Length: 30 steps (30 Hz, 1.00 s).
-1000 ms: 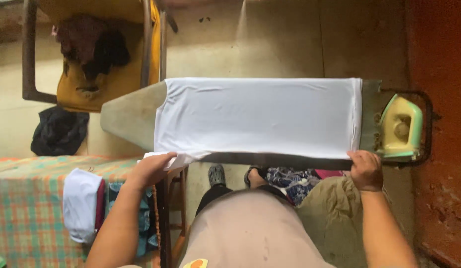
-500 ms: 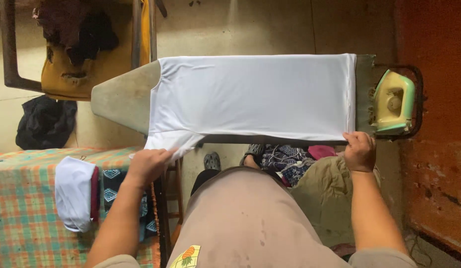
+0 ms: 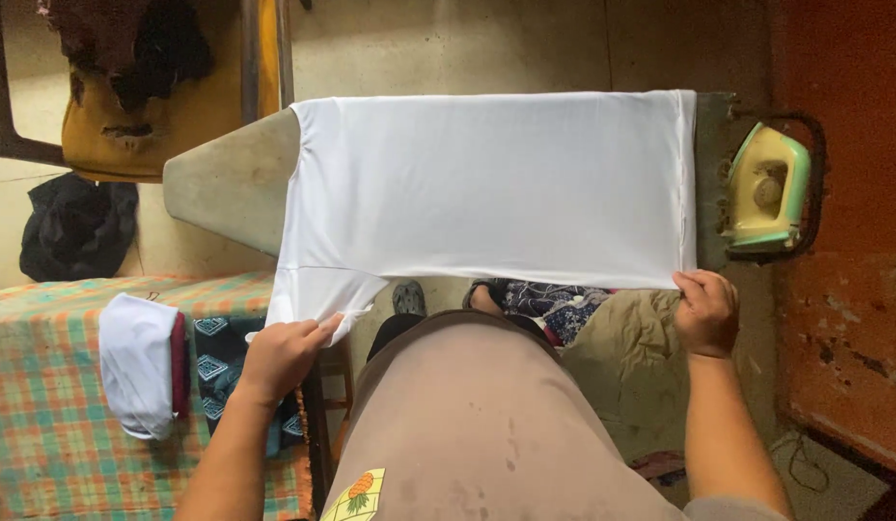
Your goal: Iron and fold a white shirt on an ironing board.
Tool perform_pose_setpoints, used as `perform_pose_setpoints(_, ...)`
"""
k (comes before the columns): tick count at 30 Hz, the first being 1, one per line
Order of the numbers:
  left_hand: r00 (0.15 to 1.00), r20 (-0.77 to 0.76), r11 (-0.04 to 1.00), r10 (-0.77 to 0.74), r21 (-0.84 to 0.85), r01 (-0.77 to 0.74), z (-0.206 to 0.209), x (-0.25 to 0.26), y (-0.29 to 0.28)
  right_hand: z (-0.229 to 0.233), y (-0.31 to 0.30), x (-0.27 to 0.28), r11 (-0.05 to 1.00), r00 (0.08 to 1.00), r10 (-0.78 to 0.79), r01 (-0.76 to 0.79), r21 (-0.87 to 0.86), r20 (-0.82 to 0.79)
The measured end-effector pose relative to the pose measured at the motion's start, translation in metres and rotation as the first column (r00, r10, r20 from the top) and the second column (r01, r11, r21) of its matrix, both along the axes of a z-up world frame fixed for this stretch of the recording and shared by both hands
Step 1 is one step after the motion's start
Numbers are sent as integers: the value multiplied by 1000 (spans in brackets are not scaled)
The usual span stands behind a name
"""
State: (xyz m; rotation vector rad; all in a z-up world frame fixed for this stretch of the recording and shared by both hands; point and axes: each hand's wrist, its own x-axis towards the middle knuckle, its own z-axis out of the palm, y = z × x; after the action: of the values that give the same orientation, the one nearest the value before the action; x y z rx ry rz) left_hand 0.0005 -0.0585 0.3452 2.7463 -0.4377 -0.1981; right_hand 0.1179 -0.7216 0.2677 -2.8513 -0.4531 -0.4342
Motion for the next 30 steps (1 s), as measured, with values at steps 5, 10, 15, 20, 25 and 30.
perform_pose_setpoints(5,997,-73,997,35,73,-29,-10,6,2,-6,1,3,1000,999,8,-8,-2,-32)
perform_pose_setpoints(10,934,-355,983,-25,160,87,21,56,8,7,1,42,998,987,47,-41,42,-152)
perform_pose_setpoints(15,958,-286,1000,7,-9,-10,37,157,40,-7,-24,125,965,826,-89,209,156,-557)
perform_pose_setpoints(20,999,-3,984,41,176,-40,6,265,55,-41,-13,206,837,802,0,327,439,-598)
perform_pose_setpoints(25,737,147,751,659,-166,-638,-110,232,76,-91,-16,190,869,897,-234,366,332,-376)
perform_pose_setpoints(30,469,-203,451,859,-133,-883,-193,161,78,-84,2,141,806,798,-370,531,263,-476)
